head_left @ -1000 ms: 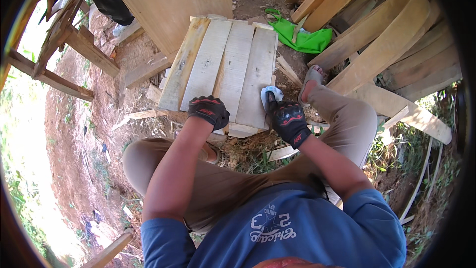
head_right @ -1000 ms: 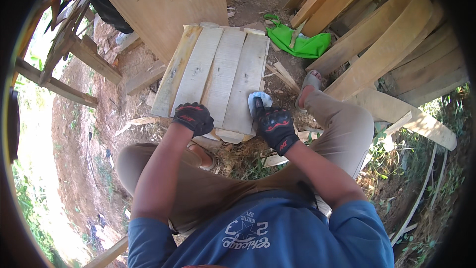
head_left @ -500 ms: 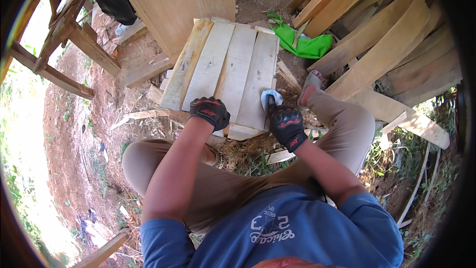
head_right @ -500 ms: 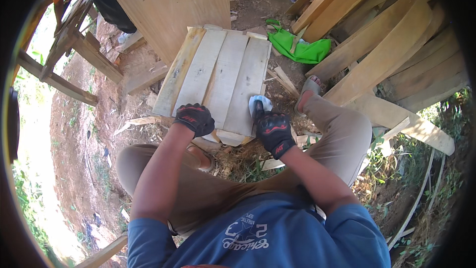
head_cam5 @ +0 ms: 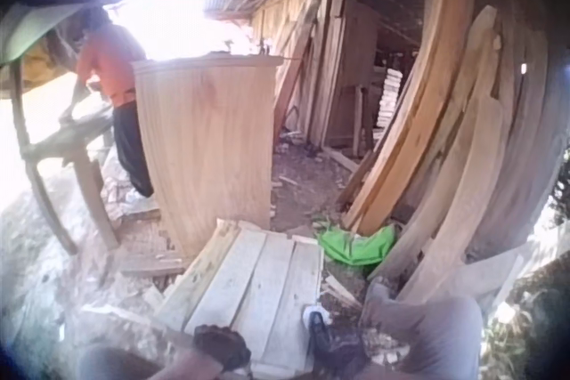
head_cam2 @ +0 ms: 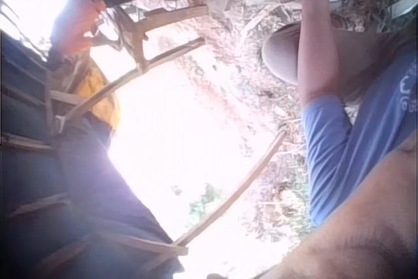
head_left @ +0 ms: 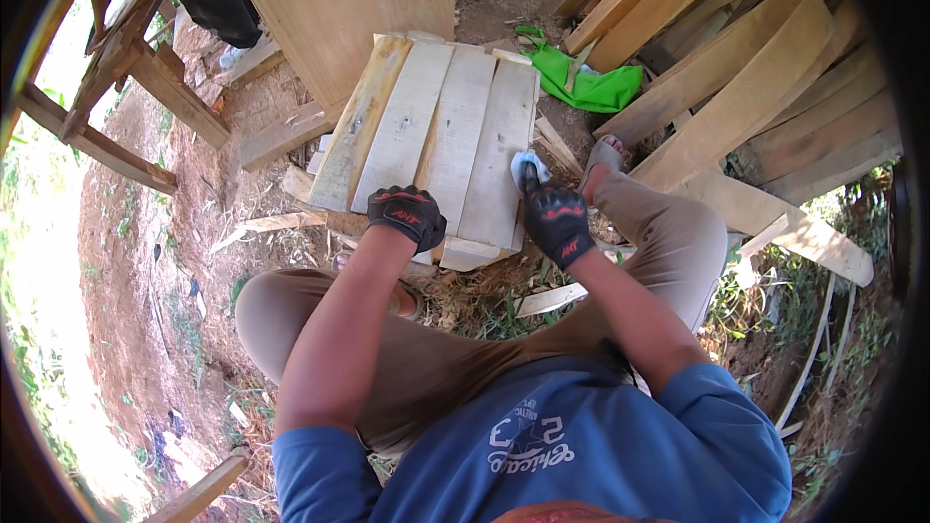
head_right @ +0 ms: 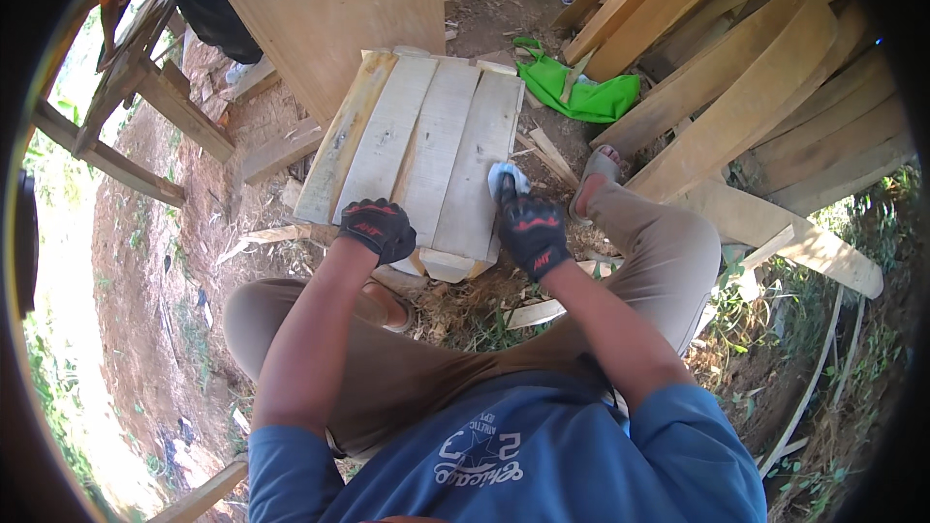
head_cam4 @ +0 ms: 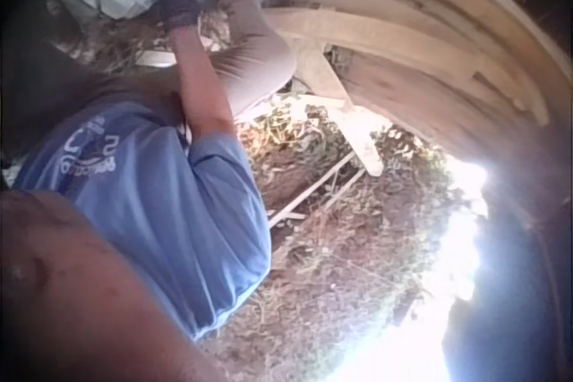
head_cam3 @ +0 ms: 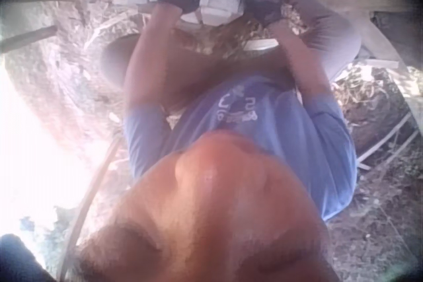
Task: The person is finishing a wooden crate by scraping the wooden slats with a hand tool and hammering parts with a small axe.
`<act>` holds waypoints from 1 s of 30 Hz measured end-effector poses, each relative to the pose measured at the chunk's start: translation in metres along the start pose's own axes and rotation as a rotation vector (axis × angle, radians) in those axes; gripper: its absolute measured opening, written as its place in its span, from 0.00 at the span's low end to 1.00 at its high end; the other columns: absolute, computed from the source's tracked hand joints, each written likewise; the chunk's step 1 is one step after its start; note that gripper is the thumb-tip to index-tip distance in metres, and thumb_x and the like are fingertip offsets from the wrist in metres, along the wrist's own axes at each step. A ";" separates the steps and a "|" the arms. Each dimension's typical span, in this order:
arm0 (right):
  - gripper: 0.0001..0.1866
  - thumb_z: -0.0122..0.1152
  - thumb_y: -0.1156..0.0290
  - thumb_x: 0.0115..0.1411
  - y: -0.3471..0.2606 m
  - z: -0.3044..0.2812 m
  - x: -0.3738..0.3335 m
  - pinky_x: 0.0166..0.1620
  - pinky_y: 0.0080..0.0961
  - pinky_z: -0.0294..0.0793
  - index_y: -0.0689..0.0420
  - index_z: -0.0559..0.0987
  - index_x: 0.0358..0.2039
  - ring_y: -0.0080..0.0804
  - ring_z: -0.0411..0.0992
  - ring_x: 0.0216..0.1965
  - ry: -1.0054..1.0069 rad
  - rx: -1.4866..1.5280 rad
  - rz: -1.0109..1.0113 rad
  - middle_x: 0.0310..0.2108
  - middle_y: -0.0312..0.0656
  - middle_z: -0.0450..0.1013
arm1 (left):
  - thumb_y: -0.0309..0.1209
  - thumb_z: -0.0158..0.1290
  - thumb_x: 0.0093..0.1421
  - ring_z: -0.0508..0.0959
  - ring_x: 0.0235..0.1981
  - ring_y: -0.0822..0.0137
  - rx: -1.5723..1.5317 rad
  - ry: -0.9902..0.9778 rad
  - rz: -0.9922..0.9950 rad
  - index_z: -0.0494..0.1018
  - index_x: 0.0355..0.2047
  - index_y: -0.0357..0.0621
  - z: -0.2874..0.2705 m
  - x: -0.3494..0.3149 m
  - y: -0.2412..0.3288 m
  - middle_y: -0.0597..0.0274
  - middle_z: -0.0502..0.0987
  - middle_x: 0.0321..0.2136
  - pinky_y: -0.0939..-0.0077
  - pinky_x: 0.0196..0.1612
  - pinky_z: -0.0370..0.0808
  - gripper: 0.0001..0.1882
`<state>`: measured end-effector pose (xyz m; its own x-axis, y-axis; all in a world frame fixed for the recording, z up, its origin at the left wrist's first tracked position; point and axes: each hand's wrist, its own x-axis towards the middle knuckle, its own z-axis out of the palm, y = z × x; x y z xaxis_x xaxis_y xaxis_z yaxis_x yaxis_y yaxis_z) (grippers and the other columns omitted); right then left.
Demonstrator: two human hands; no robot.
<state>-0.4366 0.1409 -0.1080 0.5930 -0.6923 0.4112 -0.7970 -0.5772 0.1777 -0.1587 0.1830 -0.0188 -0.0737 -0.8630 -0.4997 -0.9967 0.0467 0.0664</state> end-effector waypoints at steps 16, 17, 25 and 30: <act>0.22 0.54 0.62 0.69 0.000 0.007 0.008 0.35 0.46 0.80 0.59 0.80 0.58 0.44 0.82 0.31 -0.201 0.054 0.194 0.30 0.47 0.82 | 0.47 0.56 0.58 0.85 0.50 0.47 -0.038 0.020 -0.001 0.86 0.42 0.47 0.002 -0.002 -0.003 0.49 0.86 0.46 0.56 0.56 0.79 0.21; 0.22 0.54 0.62 0.69 -0.003 0.001 0.009 0.35 0.46 0.80 0.59 0.80 0.58 0.44 0.82 0.31 -0.268 0.087 0.222 0.30 0.47 0.83 | 0.47 0.56 0.58 0.85 0.50 0.47 -0.042 0.021 -0.017 0.86 0.42 0.47 0.002 -0.002 -0.002 0.49 0.86 0.46 0.56 0.56 0.79 0.21; 0.20 0.51 0.62 0.71 0.001 0.008 0.012 0.37 0.48 0.80 0.58 0.81 0.55 0.48 0.82 0.32 -0.209 0.103 0.299 0.31 0.49 0.82 | 0.45 0.54 0.58 0.84 0.51 0.47 0.008 -0.026 0.015 0.86 0.42 0.46 -0.004 0.001 0.002 0.49 0.85 0.46 0.55 0.57 0.79 0.21; 0.19 0.50 0.62 0.71 0.019 0.021 0.017 0.37 0.47 0.80 0.56 0.82 0.53 0.47 0.82 0.32 -0.237 0.131 0.317 0.31 0.49 0.83 | 0.46 0.53 0.59 0.84 0.50 0.46 0.016 0.003 0.023 0.86 0.41 0.45 0.005 0.007 0.005 0.47 0.85 0.46 0.55 0.57 0.79 0.22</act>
<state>-0.4389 0.1092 -0.1168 0.3424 -0.9165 0.2070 -0.9324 -0.3586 -0.0458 -0.1646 0.1795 -0.0264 -0.0964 -0.8633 -0.4954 -0.9952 0.0744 0.0641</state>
